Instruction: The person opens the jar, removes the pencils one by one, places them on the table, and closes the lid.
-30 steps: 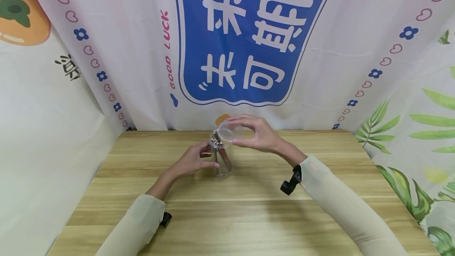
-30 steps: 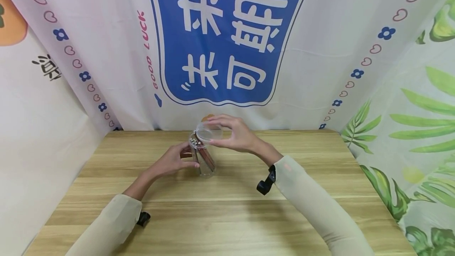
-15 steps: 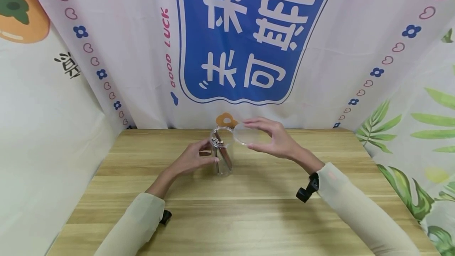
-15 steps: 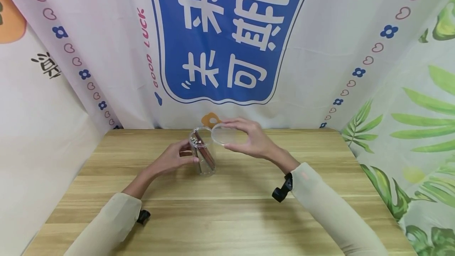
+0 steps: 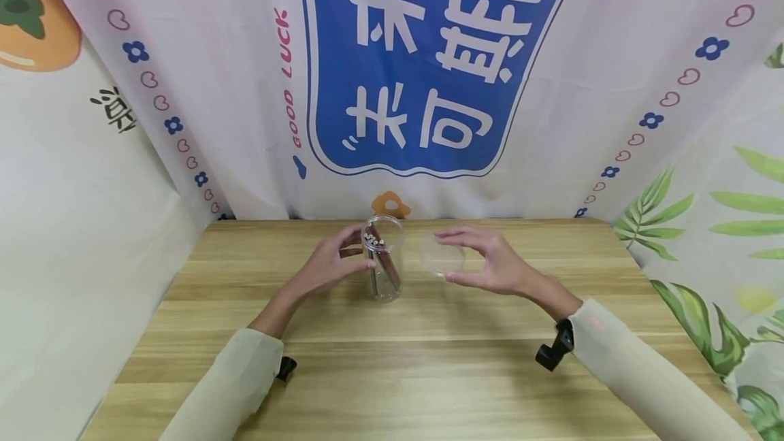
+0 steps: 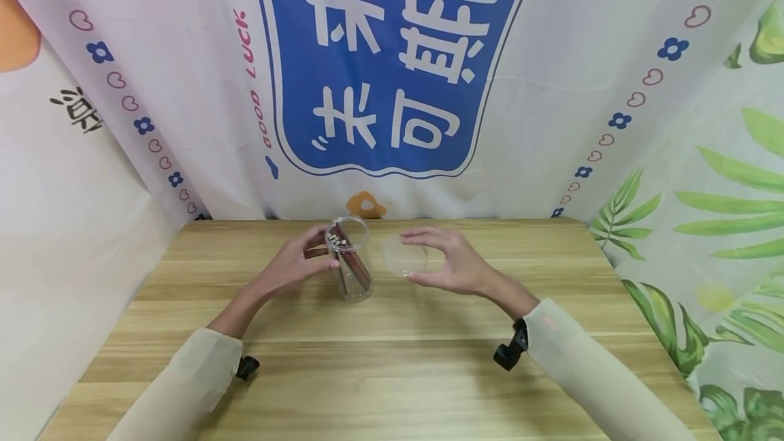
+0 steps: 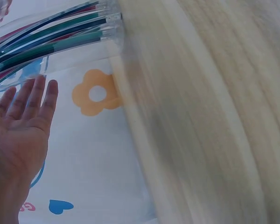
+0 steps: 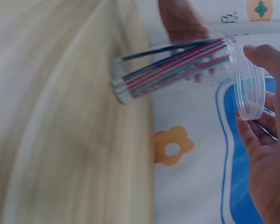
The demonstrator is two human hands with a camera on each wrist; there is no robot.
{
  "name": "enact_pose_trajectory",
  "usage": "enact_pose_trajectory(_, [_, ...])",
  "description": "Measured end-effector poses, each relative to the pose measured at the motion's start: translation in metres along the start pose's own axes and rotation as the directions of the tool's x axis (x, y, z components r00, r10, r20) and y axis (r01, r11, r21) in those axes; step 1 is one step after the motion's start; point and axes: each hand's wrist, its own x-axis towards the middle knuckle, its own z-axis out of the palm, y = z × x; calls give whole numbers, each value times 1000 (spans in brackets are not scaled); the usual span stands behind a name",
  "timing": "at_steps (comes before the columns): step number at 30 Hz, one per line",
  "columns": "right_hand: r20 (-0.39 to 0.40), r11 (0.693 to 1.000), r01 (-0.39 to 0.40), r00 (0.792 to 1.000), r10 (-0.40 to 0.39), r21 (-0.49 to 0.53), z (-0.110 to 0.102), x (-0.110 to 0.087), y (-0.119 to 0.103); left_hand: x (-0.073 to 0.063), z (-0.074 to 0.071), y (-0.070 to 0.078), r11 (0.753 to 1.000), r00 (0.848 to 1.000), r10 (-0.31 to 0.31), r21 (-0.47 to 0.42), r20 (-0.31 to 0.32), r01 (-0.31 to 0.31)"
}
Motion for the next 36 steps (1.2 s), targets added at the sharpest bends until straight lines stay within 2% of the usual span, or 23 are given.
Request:
enact_pose_trajectory(10, [111, 999, 20, 994, -23, 31, 28, -21, -3, 1, -4, 10, 998, 997, 53, -34, -58, -55])
enact_pose_trajectory(20, [226, 1000, -29, 974, 25, 13, 56, -30, -12, 2, -4, 16, 999, 997, 48, 2, -64, -48])
enact_pose_trajectory(23, [243, 1000, -30, 970, 26, 10, 65, -31, -13, 3, -5, 17, 999, 997, 45, 5, -65, -44])
enact_pose_trajectory(30, [243, 999, 36, 969, -41, 24, 86, -30, -14, 3, -6, 18, 999, 997, 36, -2, -68, -36])
enact_pose_trajectory(36, [272, 1000, 21, 962, -22, 6, 98, -30, -18, 2, -6, 18, 1000, 998, 27, -5, -60, -27])
